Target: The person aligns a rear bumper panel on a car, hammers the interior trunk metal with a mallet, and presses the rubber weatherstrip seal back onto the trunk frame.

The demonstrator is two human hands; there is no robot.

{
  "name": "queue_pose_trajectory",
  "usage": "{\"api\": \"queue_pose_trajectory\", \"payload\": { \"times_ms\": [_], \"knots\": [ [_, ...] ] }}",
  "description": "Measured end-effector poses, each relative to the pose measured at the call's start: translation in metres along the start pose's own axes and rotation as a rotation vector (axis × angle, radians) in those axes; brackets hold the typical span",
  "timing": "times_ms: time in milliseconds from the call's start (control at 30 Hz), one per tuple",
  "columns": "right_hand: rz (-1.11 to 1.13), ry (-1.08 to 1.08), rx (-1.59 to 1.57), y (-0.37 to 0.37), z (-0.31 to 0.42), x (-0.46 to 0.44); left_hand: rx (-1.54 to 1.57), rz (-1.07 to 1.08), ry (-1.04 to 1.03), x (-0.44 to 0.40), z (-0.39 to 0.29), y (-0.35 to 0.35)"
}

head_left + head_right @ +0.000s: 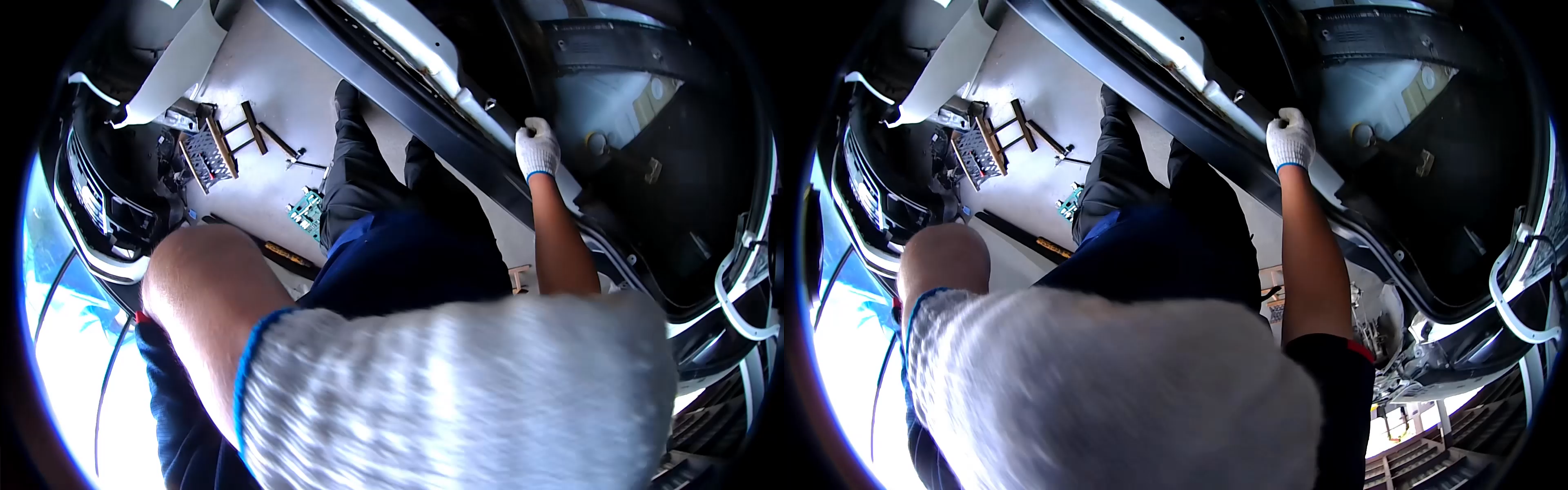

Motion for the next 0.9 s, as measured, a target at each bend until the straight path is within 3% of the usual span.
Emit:
{"api": "queue_pose_trajectory", "payload": {
  "times_ms": [367,467,567,633,700,733,767,800,900],
  "knots": [
    [0.022,-0.047,-0.111,0.007,0.009,0.009,-0.021,0.179,-0.028,-0.005,-0.02,0.0],
    [-0.073,-0.087,-0.25,0.018,0.016,0.029,-0.033,0.22,0.004,0.0,-0.017,0.004],
    [-0.263,0.02,-0.426,0.021,0.002,0.056,-0.077,0.245,0.069,0.012,-0.012,0.006],
    [-0.417,-0.027,-0.44,0.034,0.008,0.096,-0.154,0.204,0.109,0.02,0.024,0.0],
    [-0.495,-0.166,-0.815,0.031,-0.005,0.136,-0.298,0.167,0.101,0.037,0.102,-0.025],
    [-0.542,-0.16,-0.846,0.027,-0.009,0.157,-0.417,0.25,0.218,0.053,0.154,-0.031],
    [-0.591,-0.152,-0.876,0.02,-0.019,0.18,-0.439,0.376,0.494,0.087,0.224,-0.055],
    [-0.611,-0.255,-0.975,0.003,-0.031,0.206,-0.508,0.422,0.585,0.122,0.279,-0.07],
    [-0.645,-0.554,-1.142,-0.065,-0.049,0.284,-0.666,0.614,0.59,0.174,0.362,-0.1]
  ]
}}
Point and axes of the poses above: each hand's wrist, its own x-axis away from the middle knuckle, its own y-axis out of the back of the hand, z = x × y, the point moved 6 cm from there along -x, towards the middle knuckle, and after that the axes turned 13 degrees about -x, right-handed, at the moved point
